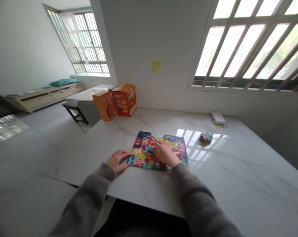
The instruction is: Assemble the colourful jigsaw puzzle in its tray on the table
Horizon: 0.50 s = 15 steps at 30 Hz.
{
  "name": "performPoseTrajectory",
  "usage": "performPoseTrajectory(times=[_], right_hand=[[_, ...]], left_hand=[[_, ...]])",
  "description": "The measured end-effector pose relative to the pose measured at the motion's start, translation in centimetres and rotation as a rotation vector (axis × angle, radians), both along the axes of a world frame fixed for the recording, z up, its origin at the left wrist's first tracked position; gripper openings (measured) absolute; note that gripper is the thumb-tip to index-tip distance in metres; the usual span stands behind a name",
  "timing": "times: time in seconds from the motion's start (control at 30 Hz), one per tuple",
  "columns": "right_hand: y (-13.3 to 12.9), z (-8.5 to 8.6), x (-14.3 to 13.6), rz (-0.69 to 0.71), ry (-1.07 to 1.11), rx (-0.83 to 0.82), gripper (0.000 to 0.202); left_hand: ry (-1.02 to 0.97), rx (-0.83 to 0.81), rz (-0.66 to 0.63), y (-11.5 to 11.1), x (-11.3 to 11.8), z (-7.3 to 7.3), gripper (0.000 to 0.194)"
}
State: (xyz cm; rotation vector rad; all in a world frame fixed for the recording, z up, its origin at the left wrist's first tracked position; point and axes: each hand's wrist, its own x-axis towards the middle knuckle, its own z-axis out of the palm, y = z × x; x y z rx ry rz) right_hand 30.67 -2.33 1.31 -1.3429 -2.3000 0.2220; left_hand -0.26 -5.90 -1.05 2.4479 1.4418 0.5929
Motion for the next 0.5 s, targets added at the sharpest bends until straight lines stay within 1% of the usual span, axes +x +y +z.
performPoseTrajectory(times=[0.17,0.33,0.43,0.5], right_hand=[[0.9,0.4,-1.0,-0.005,-0.104,-0.05,0.043],[1.5,1.4,-1.7,-0.004,-0.155,-0.111,0.032],[1.5,1.9,-1.9,0.008,-0.125,-0.136,0.034],[1.4,2.0,-2.2,0.019,-0.036,-0.17,0.035]], left_hand=[[-0.009,0.002,0.0,-0.1,0.0,0.1,0.045],[-0.002,0.003,0.0,-0.1,0.0,0.0,0.045],[-0.003,0.01,0.003,0.0,-0.1,-0.2,0.045],[-0.007,0.014,0.002,0.0,-0.1,-0.3,0.045]])
